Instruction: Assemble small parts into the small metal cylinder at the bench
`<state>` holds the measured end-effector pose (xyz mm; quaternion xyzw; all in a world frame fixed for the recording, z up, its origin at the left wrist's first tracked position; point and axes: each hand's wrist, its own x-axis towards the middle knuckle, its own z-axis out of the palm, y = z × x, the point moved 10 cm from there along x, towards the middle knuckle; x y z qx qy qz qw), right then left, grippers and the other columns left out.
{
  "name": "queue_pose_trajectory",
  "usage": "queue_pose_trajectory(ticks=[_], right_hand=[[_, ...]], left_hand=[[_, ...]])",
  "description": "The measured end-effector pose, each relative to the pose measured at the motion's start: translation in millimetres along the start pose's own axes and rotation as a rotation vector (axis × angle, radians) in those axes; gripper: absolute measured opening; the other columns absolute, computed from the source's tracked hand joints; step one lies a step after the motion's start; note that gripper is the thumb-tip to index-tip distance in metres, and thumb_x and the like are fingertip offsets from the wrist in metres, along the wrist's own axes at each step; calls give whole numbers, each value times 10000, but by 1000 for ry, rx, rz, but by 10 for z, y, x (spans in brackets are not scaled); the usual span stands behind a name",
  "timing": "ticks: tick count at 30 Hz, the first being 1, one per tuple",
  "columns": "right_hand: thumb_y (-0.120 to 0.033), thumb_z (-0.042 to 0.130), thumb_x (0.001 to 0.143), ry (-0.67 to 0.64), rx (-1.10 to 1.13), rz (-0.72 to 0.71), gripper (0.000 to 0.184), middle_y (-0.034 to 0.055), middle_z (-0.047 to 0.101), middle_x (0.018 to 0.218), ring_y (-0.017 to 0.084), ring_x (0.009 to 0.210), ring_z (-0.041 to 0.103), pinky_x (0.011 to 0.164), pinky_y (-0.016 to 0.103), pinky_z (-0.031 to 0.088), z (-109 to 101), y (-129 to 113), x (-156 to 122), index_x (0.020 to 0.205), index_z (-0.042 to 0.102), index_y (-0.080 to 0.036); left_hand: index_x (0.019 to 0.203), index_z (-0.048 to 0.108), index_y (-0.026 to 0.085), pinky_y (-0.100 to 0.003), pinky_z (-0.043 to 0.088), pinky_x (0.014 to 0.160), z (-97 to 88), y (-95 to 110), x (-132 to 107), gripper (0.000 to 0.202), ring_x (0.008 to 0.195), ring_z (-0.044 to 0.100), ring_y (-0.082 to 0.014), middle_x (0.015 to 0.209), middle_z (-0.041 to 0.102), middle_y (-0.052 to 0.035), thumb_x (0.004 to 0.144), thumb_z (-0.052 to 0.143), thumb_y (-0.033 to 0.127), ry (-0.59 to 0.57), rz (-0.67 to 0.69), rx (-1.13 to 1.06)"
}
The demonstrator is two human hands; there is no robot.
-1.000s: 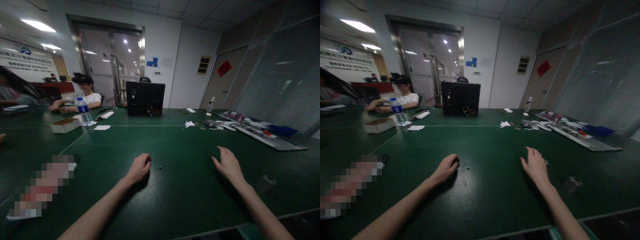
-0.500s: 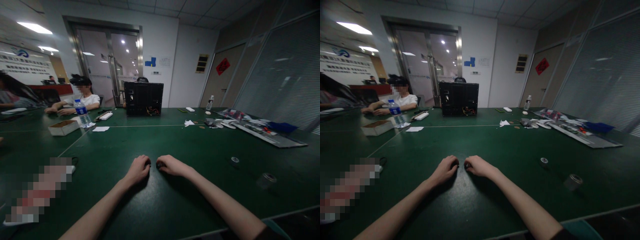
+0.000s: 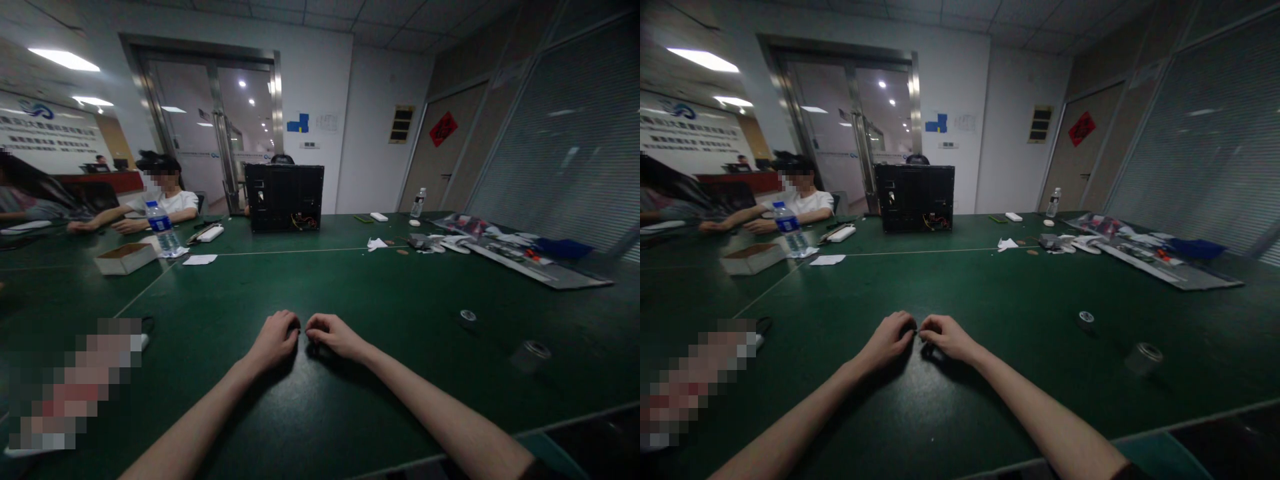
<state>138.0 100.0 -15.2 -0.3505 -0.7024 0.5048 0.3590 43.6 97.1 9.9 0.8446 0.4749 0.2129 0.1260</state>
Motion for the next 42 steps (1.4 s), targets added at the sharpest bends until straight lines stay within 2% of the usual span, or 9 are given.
queue_pose_trajectory(ticks=[6,9,25,34,42], right_hand=[[-393,748,672,82,530,118,330,-7,590,742,80,592,483,588,224,366,26,194,20,854,590,-167],[-364,790,628,107,661,167,370,10,603,784,75,599,493,598,228,372,8,285,23,866,590,-164],[-451,742,674,141,650,186,391,4,585,751,75,580,469,560,222,359,-92,315,27,895,613,-155],[-445,749,674,106,713,179,384,-3,580,745,65,580,466,555,208,343,-49,302,30,883,622,-150],[-424,766,657,131,746,198,379,6,609,749,68,571,468,571,224,353,-81,212,2,869,615,-149]], left_hand=[[843,597,184,-311,402,779,-4,7,3,153,880,543,-208,891,610,-65,822,445,187,11,16,6],[839,590,183,-307,403,771,-8,7,8,137,877,542,-206,890,609,-62,822,454,187,20,21,11],[849,579,180,-315,404,787,4,21,5,127,877,545,-205,894,609,-62,835,455,202,4,20,6],[852,585,180,-314,404,791,7,23,9,127,889,542,-209,897,612,-60,827,463,204,-9,4,20],[865,590,181,-327,408,798,4,29,3,146,892,542,-213,907,614,-65,834,451,213,-11,5,8]])
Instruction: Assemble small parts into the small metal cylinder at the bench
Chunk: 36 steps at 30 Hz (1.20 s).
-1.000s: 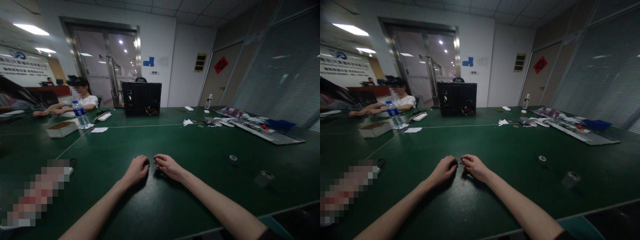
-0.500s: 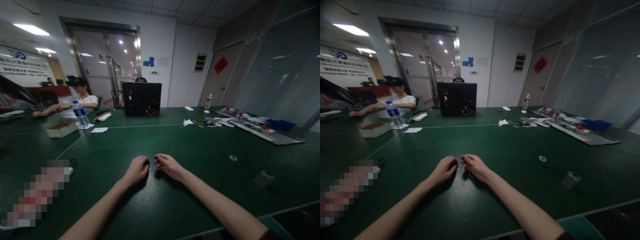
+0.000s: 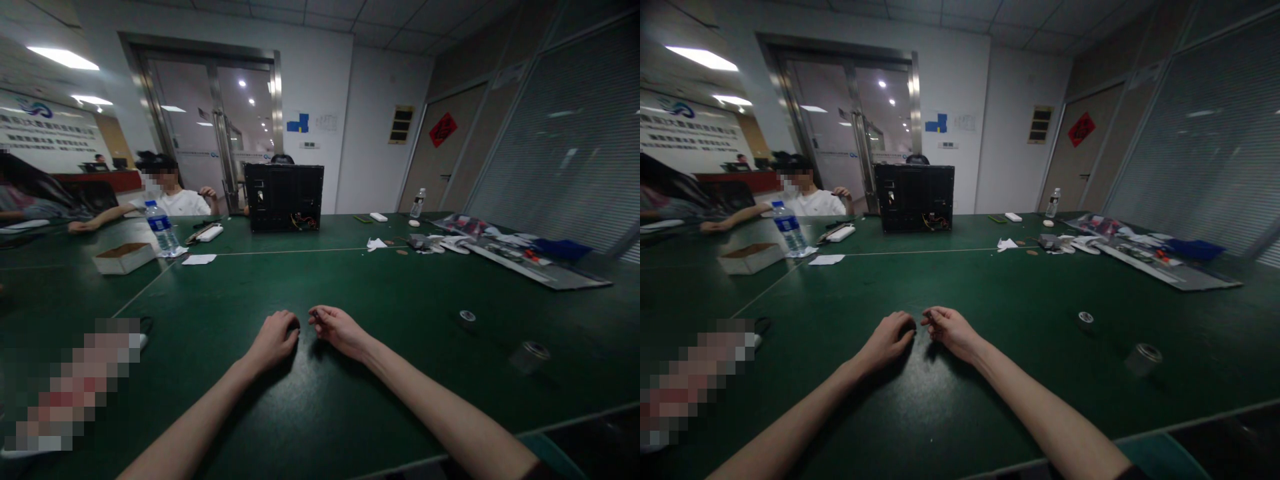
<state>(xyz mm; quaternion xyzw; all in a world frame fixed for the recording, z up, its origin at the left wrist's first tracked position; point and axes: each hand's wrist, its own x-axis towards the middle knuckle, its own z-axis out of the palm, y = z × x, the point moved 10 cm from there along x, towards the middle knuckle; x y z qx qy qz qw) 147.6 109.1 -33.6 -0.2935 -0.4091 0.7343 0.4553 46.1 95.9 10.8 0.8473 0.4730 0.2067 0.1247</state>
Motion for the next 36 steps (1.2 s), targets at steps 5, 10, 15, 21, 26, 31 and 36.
queue_pose_trajectory(ticks=[5,10,15,21,26,31,36], right_hand=[[-400,769,658,1,-7,-6,372,14,623,781,68,582,475,573,221,355,-4,-17,-4,901,629,-155],[-370,780,649,-1,-17,-9,366,12,620,794,62,583,476,568,213,353,-16,-7,-5,911,637,-158],[-343,792,635,9,-6,-9,381,10,615,802,60,592,486,577,210,365,-23,-22,-15,929,633,-159],[-336,811,599,22,-9,-21,400,6,619,813,67,589,489,578,216,377,-72,-17,9,895,595,-176],[-349,805,609,12,-38,-41,377,2,613,825,72,602,496,579,222,382,-71,-27,10,870,588,-186],[-344,801,617,0,-30,-57,356,-7,589,818,71,606,493,571,222,381,-46,-61,-6,870,605,-189],[-350,792,625,1,-68,-67,353,0,582,827,74,607,486,576,232,390,-45,-71,-18,883,614,-188]], left_hand=[[869,591,183,-328,408,801,6,-17,1,140,885,544,-211,905,617,-63,831,459,215,6,4,4],[870,594,182,-327,410,797,15,-26,5,147,889,545,-212,910,616,-64,832,456,213,-2,-5,3],[864,594,182,-323,408,790,3,-11,3,148,877,547,-210,901,616,-64,836,452,213,8,6,6],[854,592,180,-321,410,796,-3,4,0,139,907,546,-217,913,614,-72,828,460,213,-7,-6,9],[861,592,184,-322,407,803,0,-5,-1,138,904,546,-216,915,612,-69,833,462,222,-5,-7,1],[865,592,184,-319,404,807,11,-22,4,138,906,542,-213,924,610,-68,837,464,228,-2,-4,8],[876,594,189,-316,403,798,14,-17,4,150,900,540,-210,924,611,-64,843,457,241,0,14,9]])
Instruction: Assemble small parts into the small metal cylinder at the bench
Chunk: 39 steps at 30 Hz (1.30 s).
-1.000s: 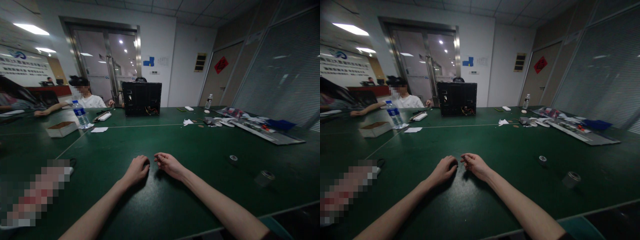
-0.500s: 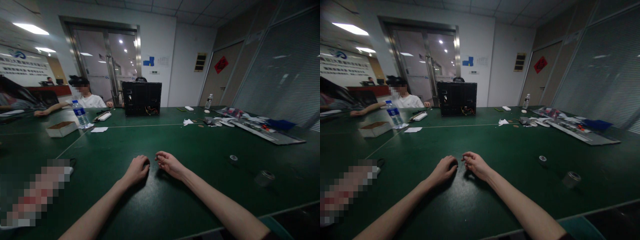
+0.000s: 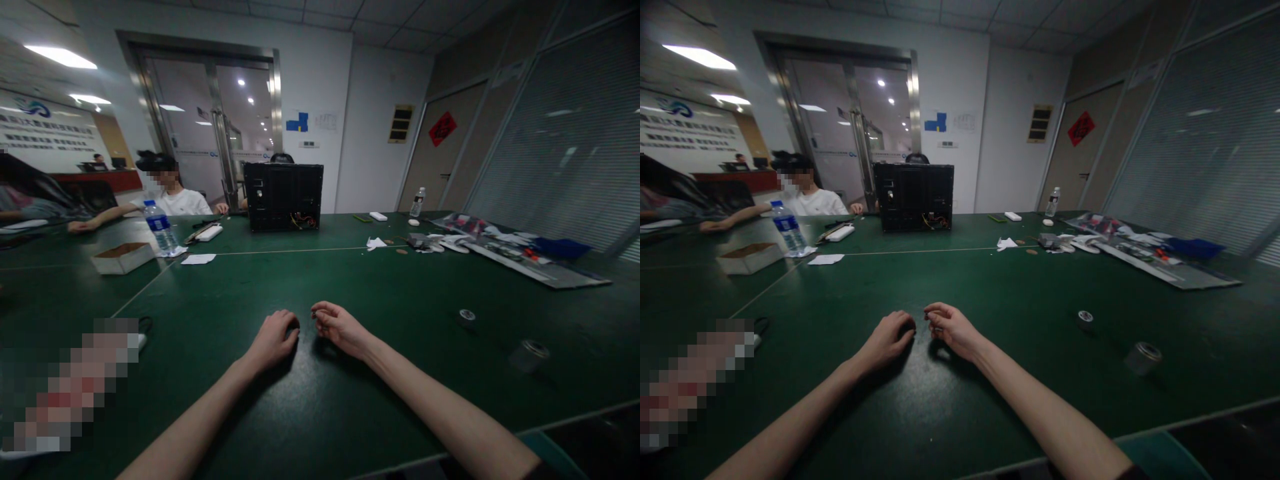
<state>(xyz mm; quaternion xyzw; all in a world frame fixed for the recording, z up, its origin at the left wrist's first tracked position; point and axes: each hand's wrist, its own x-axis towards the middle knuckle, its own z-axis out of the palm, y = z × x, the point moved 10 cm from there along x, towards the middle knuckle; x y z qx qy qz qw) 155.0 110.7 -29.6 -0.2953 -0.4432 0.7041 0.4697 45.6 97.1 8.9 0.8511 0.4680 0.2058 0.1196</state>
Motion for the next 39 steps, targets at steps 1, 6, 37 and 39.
queue_pose_trajectory(ticks=[1,6,37,39], right_hand=[[-355,788,628,1,-20,-6,357,0,582,825,76,607,487,580,235,393,-3,-3,1,892,613,-190],[-364,705,710,26,-275,-69,309,-4,578,769,87,591,493,575,237,402,8,-111,-9,937,599,-184],[-414,363,835,963,-1664,257,381,134,638,1023,317,864,607,652,400,484,-3065,-1690,-1976,1058,603,-218],[-422,354,838,992,-1661,270,391,134,636,1022,320,858,605,632,398,483,-3093,-1686,-2001,1074,595,-225]], left_hand=[[879,594,189,-317,404,795,-3,1,-2,153,897,540,-210,924,611,-64,843,456,241,3,3,0],[870,596,186,-314,406,789,-11,9,-7,153,887,542,-209,916,612,-65,845,454,236,1,10,-10],[880,602,180,-330,407,813,20,7,-4,175,896,531,-212,935,597,-71,845,440,236,-36,-1,-26],[877,603,180,-326,408,806,17,12,-4,176,890,532,-210,933,596,-70,848,439,236,-36,4,-26]])
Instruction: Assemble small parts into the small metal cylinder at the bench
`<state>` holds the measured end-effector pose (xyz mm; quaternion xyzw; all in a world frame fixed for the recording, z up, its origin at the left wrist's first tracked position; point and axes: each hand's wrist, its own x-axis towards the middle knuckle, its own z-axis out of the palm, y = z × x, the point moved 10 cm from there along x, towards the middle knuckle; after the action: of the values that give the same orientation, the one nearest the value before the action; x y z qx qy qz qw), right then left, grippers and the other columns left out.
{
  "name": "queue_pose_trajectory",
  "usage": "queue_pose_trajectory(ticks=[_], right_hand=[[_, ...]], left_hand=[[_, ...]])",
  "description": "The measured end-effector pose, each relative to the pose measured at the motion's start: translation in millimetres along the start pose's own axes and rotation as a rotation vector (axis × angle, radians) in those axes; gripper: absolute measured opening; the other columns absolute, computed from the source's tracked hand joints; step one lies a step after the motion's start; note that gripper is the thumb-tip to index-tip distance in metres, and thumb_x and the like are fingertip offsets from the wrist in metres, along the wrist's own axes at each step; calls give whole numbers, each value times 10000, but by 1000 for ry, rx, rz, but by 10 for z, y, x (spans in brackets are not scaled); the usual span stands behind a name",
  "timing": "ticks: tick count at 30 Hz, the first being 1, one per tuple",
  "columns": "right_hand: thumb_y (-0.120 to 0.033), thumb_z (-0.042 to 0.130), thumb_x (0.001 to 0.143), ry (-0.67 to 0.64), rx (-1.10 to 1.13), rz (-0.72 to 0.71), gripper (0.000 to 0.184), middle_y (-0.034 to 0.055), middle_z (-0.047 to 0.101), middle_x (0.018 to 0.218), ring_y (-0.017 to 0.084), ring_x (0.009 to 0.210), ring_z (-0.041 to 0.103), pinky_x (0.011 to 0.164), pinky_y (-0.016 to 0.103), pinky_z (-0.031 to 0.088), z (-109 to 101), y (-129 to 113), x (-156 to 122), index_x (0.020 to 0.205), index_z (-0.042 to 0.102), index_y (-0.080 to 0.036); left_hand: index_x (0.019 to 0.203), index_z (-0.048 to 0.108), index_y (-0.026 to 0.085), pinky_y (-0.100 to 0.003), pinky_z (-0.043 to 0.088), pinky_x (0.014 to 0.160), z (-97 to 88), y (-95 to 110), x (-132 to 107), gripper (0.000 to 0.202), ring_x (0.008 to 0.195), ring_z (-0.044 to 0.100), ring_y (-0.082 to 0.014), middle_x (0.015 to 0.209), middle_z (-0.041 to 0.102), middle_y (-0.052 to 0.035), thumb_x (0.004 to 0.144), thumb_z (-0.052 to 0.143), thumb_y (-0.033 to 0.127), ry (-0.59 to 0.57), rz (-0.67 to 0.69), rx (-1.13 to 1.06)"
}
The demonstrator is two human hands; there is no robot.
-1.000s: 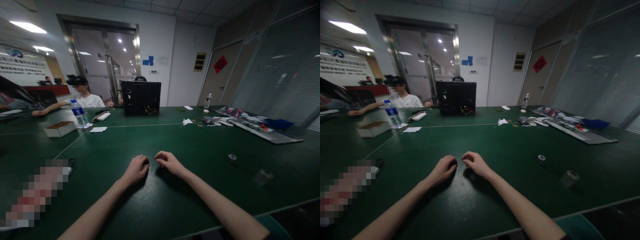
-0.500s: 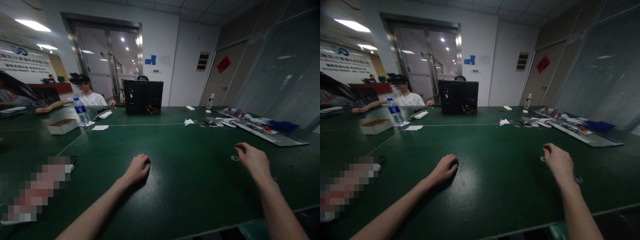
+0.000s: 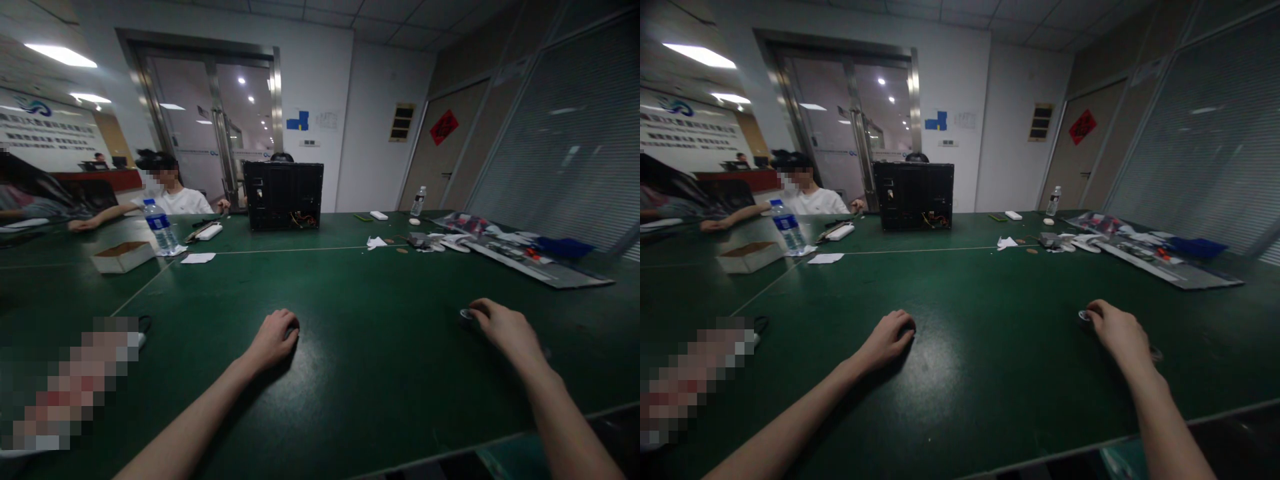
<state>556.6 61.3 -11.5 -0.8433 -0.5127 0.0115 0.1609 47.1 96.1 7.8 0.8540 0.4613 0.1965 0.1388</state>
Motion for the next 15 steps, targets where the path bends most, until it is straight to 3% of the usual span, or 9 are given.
queue_pose_trajectory(ticks=[5,15], right_hand=[[-446,365,832,50,-16,-20,386,132,645,991,328,857,603,650,410,474,-42,-32,-33,1031,608,-221],[-460,337,839,19,-50,-8,410,141,640,1008,343,862,595,601,411,463,-105,-129,-74,1055,605,-236]], left_hand=[[881,606,178,-324,409,810,-10,5,6,169,894,533,-211,926,596,-71,839,449,226,1,0,17],[885,617,188,-326,416,812,-23,-3,-5,190,900,534,-214,939,599,-70,847,437,238,-1,-4,-6]])
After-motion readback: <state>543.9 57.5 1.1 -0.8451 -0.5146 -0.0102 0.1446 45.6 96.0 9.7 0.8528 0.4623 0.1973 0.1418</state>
